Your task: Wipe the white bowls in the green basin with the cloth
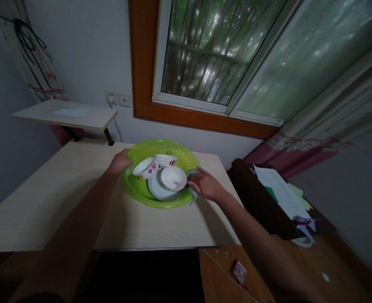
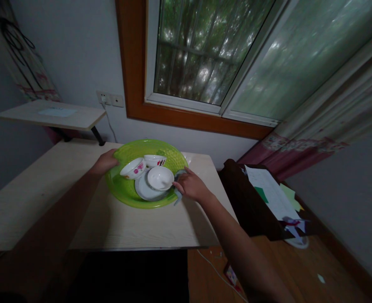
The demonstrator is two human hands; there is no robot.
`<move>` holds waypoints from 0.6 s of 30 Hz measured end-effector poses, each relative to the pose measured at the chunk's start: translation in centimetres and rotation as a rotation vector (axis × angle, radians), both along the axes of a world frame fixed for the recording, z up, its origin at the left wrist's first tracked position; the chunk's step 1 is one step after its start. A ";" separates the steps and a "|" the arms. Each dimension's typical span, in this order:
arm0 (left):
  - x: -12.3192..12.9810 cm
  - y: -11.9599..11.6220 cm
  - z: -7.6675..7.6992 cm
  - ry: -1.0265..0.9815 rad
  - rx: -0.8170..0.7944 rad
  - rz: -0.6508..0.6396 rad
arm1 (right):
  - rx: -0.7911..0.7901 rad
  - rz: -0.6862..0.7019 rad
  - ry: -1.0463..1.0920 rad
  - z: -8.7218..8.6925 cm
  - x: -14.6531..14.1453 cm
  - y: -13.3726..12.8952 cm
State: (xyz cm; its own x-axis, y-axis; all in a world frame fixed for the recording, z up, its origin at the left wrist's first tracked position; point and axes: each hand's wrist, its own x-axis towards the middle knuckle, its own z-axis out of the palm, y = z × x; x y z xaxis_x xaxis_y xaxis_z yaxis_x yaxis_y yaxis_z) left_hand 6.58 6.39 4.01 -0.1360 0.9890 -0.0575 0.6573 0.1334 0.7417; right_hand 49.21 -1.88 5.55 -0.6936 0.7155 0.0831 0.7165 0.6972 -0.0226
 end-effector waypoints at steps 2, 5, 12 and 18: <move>0.4 0.1 0.6 0.155 -0.038 0.010 | -0.017 0.007 -0.008 -0.1 -1.0 -1.5; 1.1 0.3 1.2 0.326 -0.088 0.020 | -0.037 0.034 -0.012 -0.3 -3.1 -3.8; 1.8 0.7 1.6 0.491 -0.123 -0.011 | -0.080 0.061 0.017 -0.5 -4.8 -5.6; 1.8 0.8 1.6 0.514 -0.100 -0.059 | -0.118 -0.014 0.028 0.2 -1.4 -2.2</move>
State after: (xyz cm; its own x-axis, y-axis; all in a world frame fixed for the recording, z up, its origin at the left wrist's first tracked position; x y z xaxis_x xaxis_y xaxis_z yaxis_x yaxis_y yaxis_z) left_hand 8.34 7.17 5.64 -0.1159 0.9889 -0.0926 0.9416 0.1391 0.3067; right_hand 47.83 -4.10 5.73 -0.6822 0.7309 0.0170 0.7240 0.6786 -0.1236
